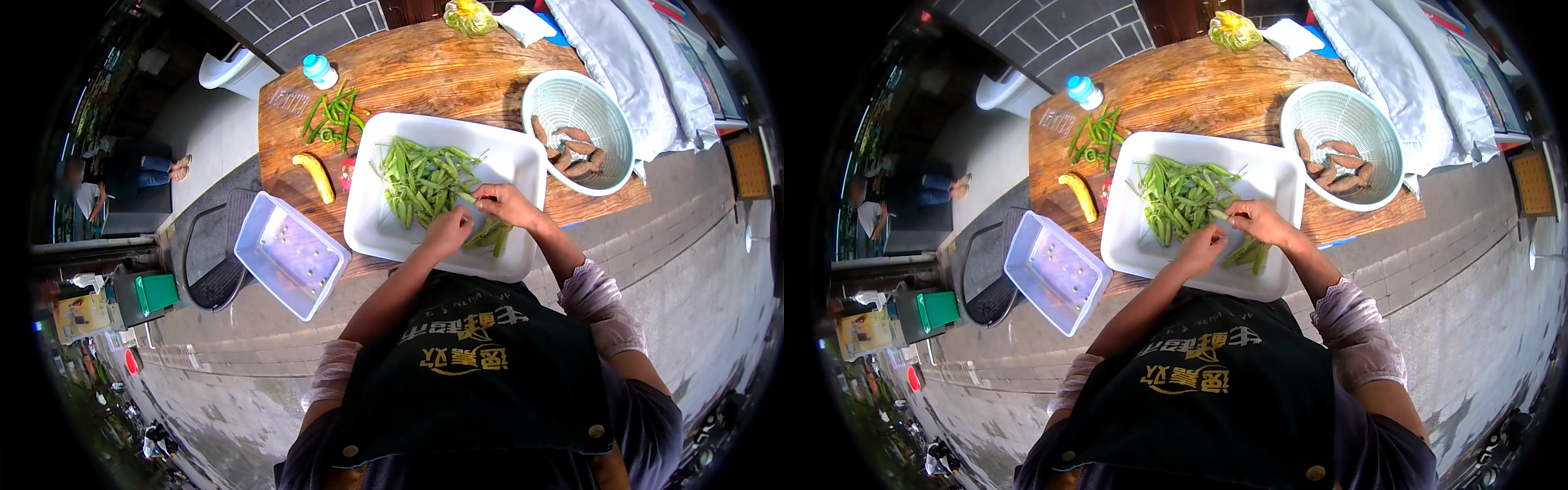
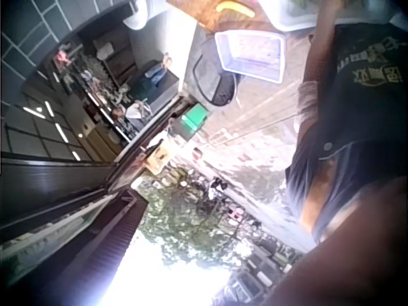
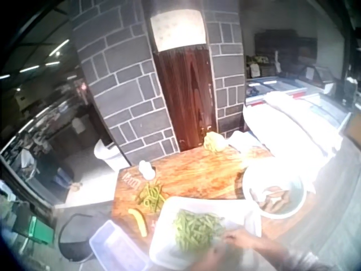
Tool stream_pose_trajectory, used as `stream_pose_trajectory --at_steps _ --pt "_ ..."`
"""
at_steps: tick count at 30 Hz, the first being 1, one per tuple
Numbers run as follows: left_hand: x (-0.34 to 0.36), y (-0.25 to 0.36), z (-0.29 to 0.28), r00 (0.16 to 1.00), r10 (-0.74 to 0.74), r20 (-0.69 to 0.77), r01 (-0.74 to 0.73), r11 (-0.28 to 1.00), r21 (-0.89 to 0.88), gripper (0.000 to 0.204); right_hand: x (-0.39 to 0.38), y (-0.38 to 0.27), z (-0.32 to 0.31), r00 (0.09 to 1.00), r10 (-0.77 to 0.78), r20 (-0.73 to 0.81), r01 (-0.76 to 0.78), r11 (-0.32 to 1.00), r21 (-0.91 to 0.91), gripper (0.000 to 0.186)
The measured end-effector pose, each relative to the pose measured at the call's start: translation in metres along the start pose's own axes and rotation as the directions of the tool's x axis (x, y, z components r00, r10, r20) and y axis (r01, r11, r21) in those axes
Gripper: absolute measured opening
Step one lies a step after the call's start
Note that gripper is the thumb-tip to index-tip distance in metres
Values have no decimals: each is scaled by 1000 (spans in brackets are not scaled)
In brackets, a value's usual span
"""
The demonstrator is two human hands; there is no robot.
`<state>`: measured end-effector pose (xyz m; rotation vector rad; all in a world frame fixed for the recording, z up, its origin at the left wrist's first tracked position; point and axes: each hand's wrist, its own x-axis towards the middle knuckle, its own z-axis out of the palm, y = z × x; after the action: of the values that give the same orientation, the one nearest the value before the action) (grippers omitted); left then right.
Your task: The person retrieves a container of green beans from a refrigerator, walks to a table, and sorts the beans by hand into a second container. The person then removes the ends of the beans and places them into a separate bin.
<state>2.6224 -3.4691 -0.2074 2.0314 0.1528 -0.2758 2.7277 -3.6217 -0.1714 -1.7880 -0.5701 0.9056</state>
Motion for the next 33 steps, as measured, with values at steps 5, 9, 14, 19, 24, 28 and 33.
stream_pose_trajectory --at_steps 5,9,14,19,24,28,33 --pt "-11 31 -30 977 -206 49 192 764 -616 10 -12 -26 16 986 -158 -41 153 982 -113 12" --pt "-18 28 -33 984 -176 27 147 713 -686 9 -16 -43 24 978 -191 -79 165 952 -259 12" --pt "-22 32 -34 990 -140 -26 81 702 -707 8 -21 -61 33 986 -81 -148 55 984 -170 12" --pt "-21 34 -33 984 -170 -45 86 690 -719 9 -21 -63 35 978 -108 -181 69 976 -208 12" --pt "-20 37 -34 964 -262 -48 128 613 -779 8 -19 -63 40 937 -271 -222 175 911 -374 12" --pt "-19 37 -38 960 -279 -8 161 576 -801 7 -12 -55 33 990 -33 -140 36 999 17 14" --pt "-19 35 -38 966 -258 25 175 578 -797 6 -7 -52 25 997 13 -77 -9 999 53 16"
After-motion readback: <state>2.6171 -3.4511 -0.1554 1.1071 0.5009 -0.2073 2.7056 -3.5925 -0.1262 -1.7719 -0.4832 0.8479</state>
